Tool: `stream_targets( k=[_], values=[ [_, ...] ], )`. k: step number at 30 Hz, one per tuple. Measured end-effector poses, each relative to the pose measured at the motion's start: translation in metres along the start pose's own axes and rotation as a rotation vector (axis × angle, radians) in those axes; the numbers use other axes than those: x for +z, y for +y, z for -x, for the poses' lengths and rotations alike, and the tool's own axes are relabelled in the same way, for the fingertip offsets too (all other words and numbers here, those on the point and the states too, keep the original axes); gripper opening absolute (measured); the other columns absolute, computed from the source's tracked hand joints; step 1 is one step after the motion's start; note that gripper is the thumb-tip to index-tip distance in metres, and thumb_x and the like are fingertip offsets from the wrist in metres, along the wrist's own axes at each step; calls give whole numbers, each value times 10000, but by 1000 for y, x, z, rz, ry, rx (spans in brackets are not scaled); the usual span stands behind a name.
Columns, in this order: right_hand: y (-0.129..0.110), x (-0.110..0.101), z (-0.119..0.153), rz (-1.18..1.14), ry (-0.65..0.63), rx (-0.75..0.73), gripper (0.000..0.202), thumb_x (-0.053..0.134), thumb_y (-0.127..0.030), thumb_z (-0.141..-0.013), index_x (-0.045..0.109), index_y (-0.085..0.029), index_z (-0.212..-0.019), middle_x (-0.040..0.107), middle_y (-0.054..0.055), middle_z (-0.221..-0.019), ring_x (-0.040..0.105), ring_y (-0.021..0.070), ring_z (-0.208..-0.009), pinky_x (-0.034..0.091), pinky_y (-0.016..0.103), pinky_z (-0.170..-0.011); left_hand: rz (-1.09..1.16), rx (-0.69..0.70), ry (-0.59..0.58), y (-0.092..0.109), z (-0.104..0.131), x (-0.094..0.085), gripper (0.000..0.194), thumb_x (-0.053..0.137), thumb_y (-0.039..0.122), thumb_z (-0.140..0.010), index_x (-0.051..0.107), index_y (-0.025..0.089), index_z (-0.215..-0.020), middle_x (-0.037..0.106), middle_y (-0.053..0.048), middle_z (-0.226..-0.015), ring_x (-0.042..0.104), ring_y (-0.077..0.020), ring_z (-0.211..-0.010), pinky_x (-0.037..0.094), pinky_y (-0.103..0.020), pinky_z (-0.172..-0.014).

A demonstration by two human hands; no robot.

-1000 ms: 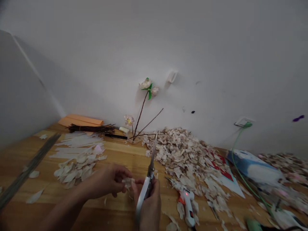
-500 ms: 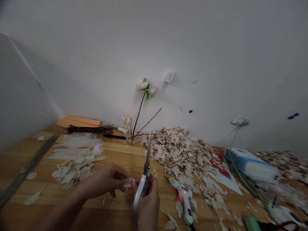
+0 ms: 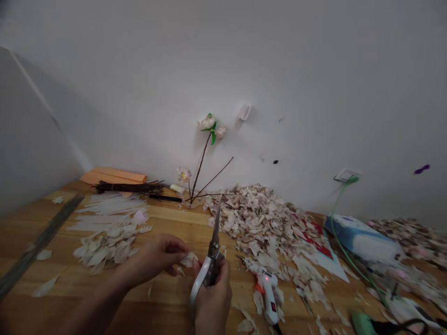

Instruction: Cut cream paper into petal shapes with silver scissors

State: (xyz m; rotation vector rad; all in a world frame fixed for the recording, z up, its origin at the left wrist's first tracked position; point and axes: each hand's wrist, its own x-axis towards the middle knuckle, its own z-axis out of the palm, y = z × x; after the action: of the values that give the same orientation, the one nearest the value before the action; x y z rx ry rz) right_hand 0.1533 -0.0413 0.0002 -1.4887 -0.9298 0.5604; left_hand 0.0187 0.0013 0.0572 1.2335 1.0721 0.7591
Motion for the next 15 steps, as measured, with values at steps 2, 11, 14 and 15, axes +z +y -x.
stream_targets(
  k=[2,11,14,15],
  values=[
    [3,0,-2,8,0,16,366,651,-449,-621,469,-218,-838,653,2,-676,630,186,-623,461,263,-559,31,-10,-17,1,0,-1,172,638,249,-587,646,129,-709,658,-5,-618,627,-149,-598,489,-239,-502],
    [-3,5,-5,-214,96,26,374,708,-436,-527,445,-219,-680,581,-55,-522,554,126,-436,434,223,-406,-14,87,-25,-3,1,4,444,654,366,-638,533,145,-1004,618,-45,-843,606,-151,-669,468,-226,-485],
    [-8,5,-2,-250,141,41,374,707,-445,-563,448,-218,-710,514,-102,-478,422,65,-298,293,174,-275,-11,136,7,-9,0,13,407,652,300,-640,508,175,-1000,614,-18,-829,573,-105,-593,427,-194,-467],
    [-8,5,0,-254,150,35,364,699,-446,-587,452,-216,-725,507,-108,-480,391,50,-275,271,165,-261,9,140,24,-9,0,16,363,638,290,-646,513,174,-966,618,-18,-824,579,-108,-605,423,-192,-472]
  ],
)
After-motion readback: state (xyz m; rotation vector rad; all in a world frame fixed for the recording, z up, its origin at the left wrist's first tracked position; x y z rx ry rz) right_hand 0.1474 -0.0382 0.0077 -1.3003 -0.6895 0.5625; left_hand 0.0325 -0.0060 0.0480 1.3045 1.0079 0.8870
